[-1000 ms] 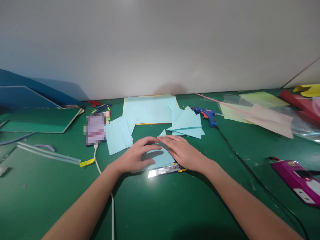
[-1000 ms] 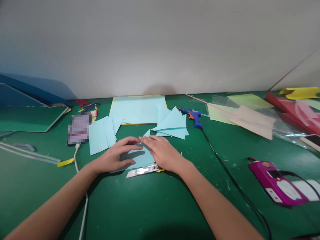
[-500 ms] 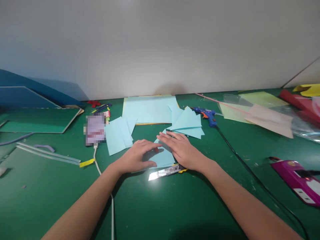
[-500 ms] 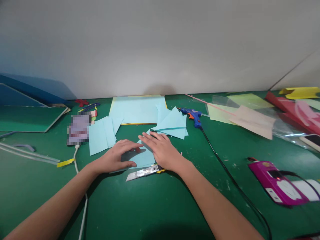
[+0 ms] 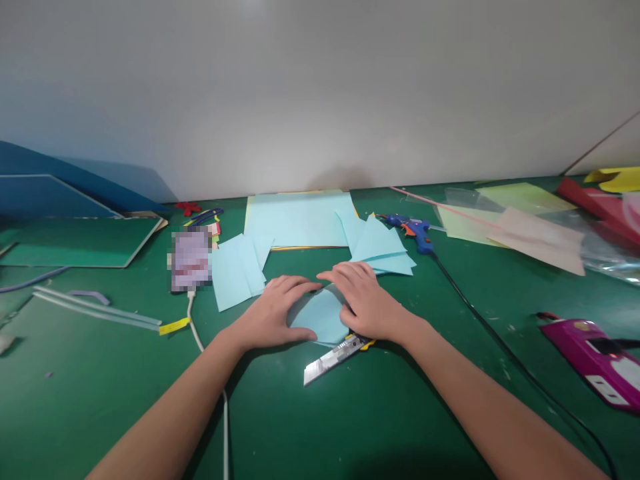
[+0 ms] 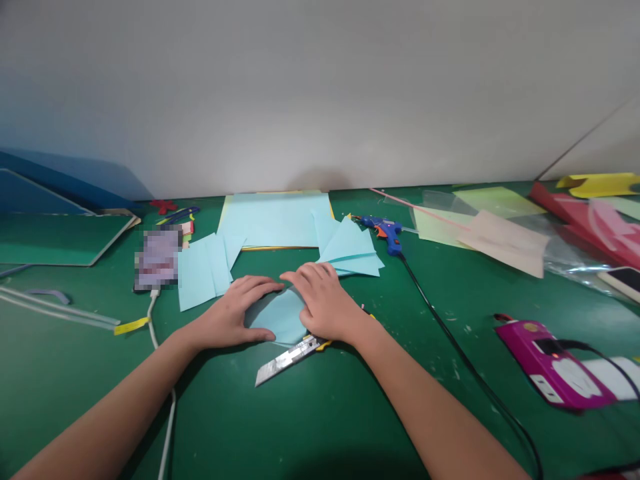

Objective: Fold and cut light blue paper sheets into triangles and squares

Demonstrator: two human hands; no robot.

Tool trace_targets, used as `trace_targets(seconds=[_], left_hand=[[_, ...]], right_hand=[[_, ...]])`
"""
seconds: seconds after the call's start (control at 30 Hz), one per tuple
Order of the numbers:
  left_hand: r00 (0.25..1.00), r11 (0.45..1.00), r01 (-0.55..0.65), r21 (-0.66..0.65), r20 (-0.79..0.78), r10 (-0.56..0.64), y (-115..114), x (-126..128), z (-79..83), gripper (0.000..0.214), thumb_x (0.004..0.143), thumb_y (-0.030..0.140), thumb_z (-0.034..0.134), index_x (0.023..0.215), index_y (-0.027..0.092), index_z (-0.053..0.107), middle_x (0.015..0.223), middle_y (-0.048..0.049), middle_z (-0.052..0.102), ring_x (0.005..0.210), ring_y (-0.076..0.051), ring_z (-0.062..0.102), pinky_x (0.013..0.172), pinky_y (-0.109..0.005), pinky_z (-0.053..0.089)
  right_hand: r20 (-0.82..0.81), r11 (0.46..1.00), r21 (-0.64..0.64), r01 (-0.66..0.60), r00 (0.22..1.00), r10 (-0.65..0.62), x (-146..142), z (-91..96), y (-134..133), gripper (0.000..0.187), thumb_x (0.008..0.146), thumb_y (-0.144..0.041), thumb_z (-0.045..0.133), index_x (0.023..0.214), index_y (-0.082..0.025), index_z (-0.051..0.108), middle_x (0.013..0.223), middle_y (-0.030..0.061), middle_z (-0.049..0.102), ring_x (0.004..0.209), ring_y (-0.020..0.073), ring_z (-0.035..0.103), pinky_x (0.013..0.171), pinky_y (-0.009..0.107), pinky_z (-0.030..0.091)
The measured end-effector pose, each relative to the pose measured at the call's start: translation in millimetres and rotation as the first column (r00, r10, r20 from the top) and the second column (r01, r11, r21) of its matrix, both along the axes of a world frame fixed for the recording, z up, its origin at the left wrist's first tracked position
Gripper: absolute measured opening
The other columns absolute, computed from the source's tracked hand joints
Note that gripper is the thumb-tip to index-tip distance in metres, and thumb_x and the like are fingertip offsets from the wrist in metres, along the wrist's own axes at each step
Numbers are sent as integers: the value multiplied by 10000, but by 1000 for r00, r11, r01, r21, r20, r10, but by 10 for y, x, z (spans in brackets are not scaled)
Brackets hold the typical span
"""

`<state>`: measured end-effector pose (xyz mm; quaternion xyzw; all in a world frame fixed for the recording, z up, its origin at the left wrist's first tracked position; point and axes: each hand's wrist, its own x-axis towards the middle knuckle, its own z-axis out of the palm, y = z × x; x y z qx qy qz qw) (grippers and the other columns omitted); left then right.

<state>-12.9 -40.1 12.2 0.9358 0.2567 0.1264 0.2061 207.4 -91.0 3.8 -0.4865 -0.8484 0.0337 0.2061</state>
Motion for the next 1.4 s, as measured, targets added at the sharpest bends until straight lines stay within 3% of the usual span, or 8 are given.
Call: trace_targets(seconds=[0.3, 0.5, 0.67, 0.73, 0.8, 1.0, 1.17, 1.4], left_hand=[[916, 946, -308, -102, 238, 324, 97, -23, -142, 387, 822, 272, 569, 1204, 232, 525, 1092, -52, 650, 957, -209, 625, 844, -342, 497], [536, 664, -747, -23, 570, 623, 267, -105, -184, 263, 785, 168, 481, 1043, 195, 523, 1000, -74, 569, 958, -226, 571, 881, -393, 465], [463, 486, -869, 94, 500, 732, 261, -148, -126, 531, 690, 87, 538, 1206, 200, 492, 1150, -126, 505, 1059, -299, 511, 904, -485, 419], [486, 447, -872, 197, 449, 750, 222, -136, -94, 443, 722, 82, 534, 1137, 229, 583, 1225, -127, 502, 1113, -333, 488, 945, -547, 353], [556, 464, -830, 310, 390, 734, 190, -118, -72, 285, 779, 106, 520, 962, 253, 681, 1242, -96, 546, 1155, -347, 472, 975, -570, 294], [812, 731, -580, 358, 182, 555, 194, -87, -117, 193, 862, 278, 516, 904, 288, 704, 1032, -19, 729, 1168, -315, 528, 1072, -604, 120], [782, 681, -616, 396, 205, 588, 221, -101, -178, 215, 881, 331, 488, 879, 275, 696, 1032, -42, 727, 1149, -340, 539, 1055, -639, 139], [710, 604, -698, 385, 256, 656, 237, -118, -220, 292, 874, 398, 500, 999, 205, 682, 1126, -127, 680, 1028, -361, 554, 927, -558, 356]], right_hand=[[-177, 1000, -13, 19, 984, -21, 46, -34, 11, 379, 870, -65, 324, 1200, -206, 448, 1038, 108, 595, 953, 231, 560, 782, 369, 426], [-198, 1000, 3, -4, 980, 4, 81, -58, 23, 299, 836, -32, 346, 1000, -196, 534, 999, 98, 616, 896, 220, 570, 741, 339, 453], [-166, 999, 28, -19, 986, 23, 92, -55, 12, 327, 779, 13, 345, 879, -179, 590, 970, 101, 597, 842, 202, 554, 696, 312, 438], [-154, 999, 42, -20, 988, 26, 96, -63, 13, 335, 767, 16, 347, 863, -176, 604, 976, 106, 593, 843, 204, 552, 689, 309, 432], [-143, 999, 49, -18, 989, 25, 102, -70, 16, 341, 757, 18, 347, 854, -173, 612, 977, 110, 591, 844, 206, 552, 683, 308, 429], [-133, 997, 60, -41, 990, 49, 104, -54, 15, 352, 735, 15, 344, 843, -179, 617, 974, 107, 591, 831, 200, 546, 683, 309, 434], [-138, 995, 91, -28, 990, 41, 89, -38, 7, 357, 730, 17, 347, 835, -173, 630, 972, 117, 598, 840, 212, 554, 698, 331, 450], [-257, 977, 177, 119, 964, -71, 159, -40, -3, 331, 760, -14, 379, 803, -204, 647, 939, 85, 612, 818, 204, 580, 697, 331, 468]])
